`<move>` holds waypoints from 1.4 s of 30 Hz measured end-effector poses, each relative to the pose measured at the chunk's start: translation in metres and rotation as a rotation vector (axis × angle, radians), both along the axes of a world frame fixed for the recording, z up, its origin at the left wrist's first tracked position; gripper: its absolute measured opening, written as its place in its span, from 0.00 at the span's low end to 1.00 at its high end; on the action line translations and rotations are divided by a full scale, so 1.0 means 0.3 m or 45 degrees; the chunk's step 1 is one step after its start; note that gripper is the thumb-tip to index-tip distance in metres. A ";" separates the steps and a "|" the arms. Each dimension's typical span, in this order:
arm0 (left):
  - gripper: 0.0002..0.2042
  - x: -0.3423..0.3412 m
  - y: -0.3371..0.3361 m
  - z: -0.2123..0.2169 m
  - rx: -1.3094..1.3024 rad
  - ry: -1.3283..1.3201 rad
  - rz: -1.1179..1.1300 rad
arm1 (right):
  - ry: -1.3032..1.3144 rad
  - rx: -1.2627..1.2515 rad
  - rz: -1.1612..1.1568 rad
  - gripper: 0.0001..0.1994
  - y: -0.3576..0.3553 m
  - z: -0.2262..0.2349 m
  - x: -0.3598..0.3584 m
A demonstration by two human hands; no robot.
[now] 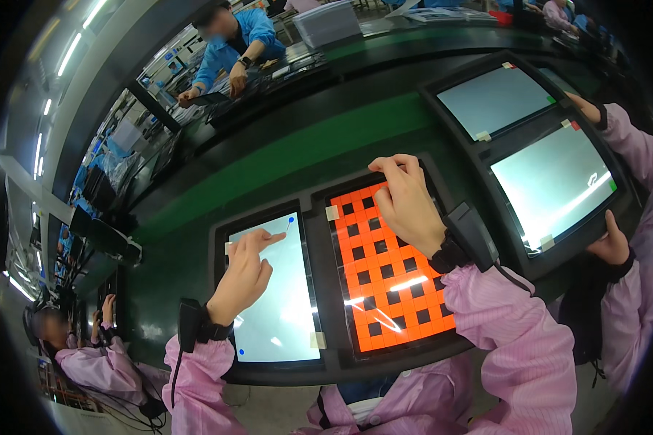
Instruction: The recorder is performing functional or screen testing on a series of tablet devices at an assembly workstation.
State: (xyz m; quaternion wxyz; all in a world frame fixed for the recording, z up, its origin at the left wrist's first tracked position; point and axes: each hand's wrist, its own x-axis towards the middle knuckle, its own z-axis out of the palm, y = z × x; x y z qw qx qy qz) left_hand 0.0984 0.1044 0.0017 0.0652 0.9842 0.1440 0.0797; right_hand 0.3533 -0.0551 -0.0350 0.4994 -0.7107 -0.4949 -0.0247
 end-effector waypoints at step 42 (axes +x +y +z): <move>0.23 -0.479 -0.216 0.039 -0.147 -0.291 0.392 | -0.046 -0.063 0.069 0.16 -0.019 0.020 -0.005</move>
